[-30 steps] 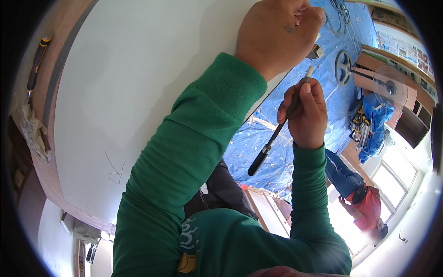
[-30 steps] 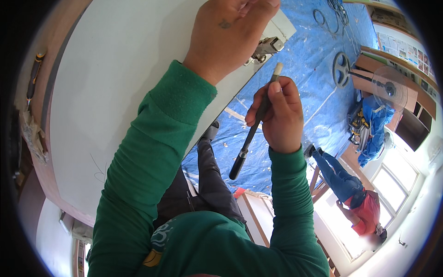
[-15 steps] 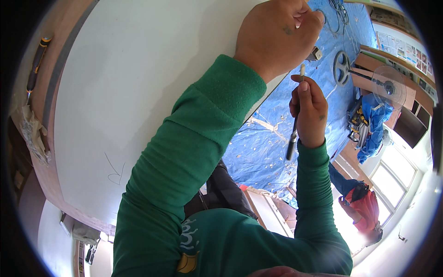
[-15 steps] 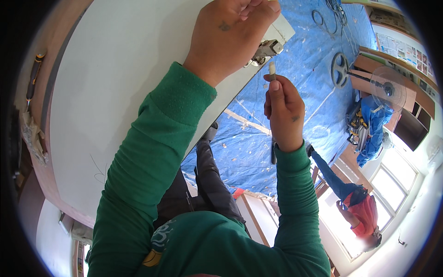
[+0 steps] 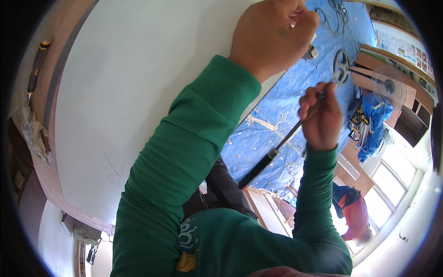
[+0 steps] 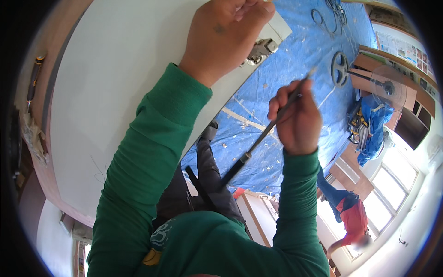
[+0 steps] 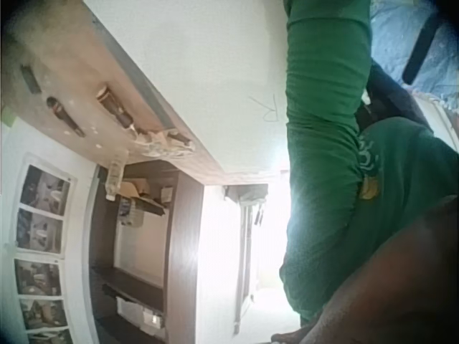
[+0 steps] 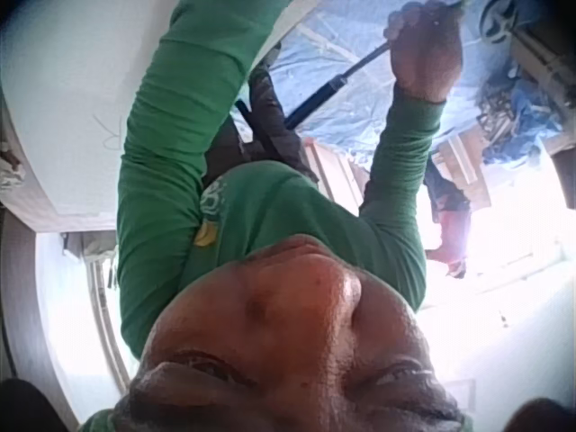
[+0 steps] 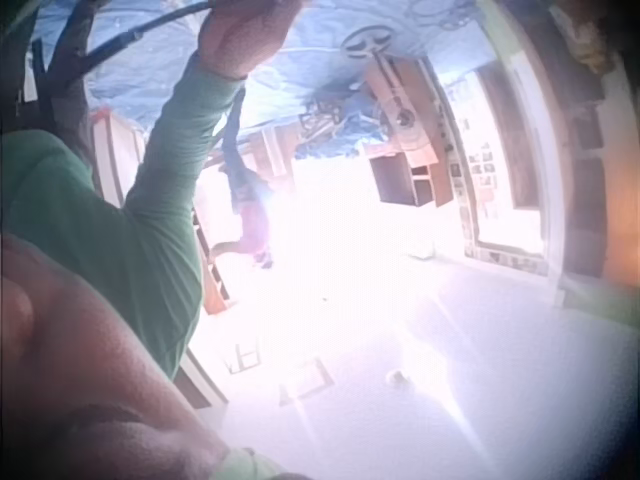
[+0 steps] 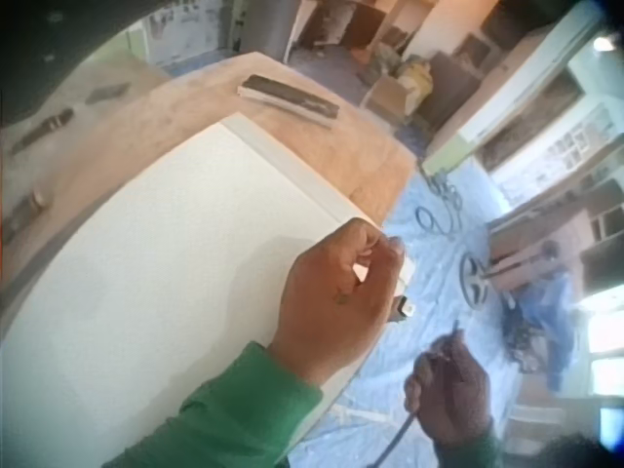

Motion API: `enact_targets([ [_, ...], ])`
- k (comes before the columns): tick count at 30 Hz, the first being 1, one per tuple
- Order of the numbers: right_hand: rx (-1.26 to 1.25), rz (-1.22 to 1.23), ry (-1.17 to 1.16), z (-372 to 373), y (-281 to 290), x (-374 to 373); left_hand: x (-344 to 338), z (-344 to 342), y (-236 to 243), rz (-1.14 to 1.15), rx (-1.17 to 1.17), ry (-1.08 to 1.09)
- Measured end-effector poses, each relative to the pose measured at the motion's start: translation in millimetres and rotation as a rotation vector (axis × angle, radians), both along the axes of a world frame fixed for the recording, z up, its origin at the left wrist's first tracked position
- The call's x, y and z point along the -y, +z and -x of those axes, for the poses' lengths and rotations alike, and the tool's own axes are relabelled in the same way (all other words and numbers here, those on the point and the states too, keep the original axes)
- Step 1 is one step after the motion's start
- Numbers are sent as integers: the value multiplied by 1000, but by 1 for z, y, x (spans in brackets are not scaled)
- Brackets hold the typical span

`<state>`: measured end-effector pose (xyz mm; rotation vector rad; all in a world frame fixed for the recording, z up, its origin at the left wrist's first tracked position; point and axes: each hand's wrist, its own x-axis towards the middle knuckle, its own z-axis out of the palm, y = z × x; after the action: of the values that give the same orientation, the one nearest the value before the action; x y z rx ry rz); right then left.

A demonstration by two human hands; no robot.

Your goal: The person positions a white cabinet door on a workbench and uses a screwdriver to fasten two metal hinges to the door. The person repeatedly adjusts the door and tightens the screws on each hinge.

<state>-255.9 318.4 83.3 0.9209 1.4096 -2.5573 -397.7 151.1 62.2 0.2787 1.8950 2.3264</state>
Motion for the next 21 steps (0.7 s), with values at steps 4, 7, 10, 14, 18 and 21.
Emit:
enact_targets([
  [4, -18, 87, 23, -29, -19, 38, -14, 5, -23, -55, -190, 67],
  [7, 194, 106, 76, -49, -36, 32, -13, 5, -20, -69, -167, 42],
  [10, 125, 69, -151, -20, -15, 29, -4, -2, -8, -11, -79, 9],
  [14, 115, -184, -143, 5, 18, 49, -4, -1, -7, -19, -50, 7],
  [18, 34, -175, 1, -11, -1, 42, -5, -1, -3, -36, -24, -15],
  [21, 48, -106, 17, -7, -10, 31, -5, -1, 0, -25, 14, -39],
])
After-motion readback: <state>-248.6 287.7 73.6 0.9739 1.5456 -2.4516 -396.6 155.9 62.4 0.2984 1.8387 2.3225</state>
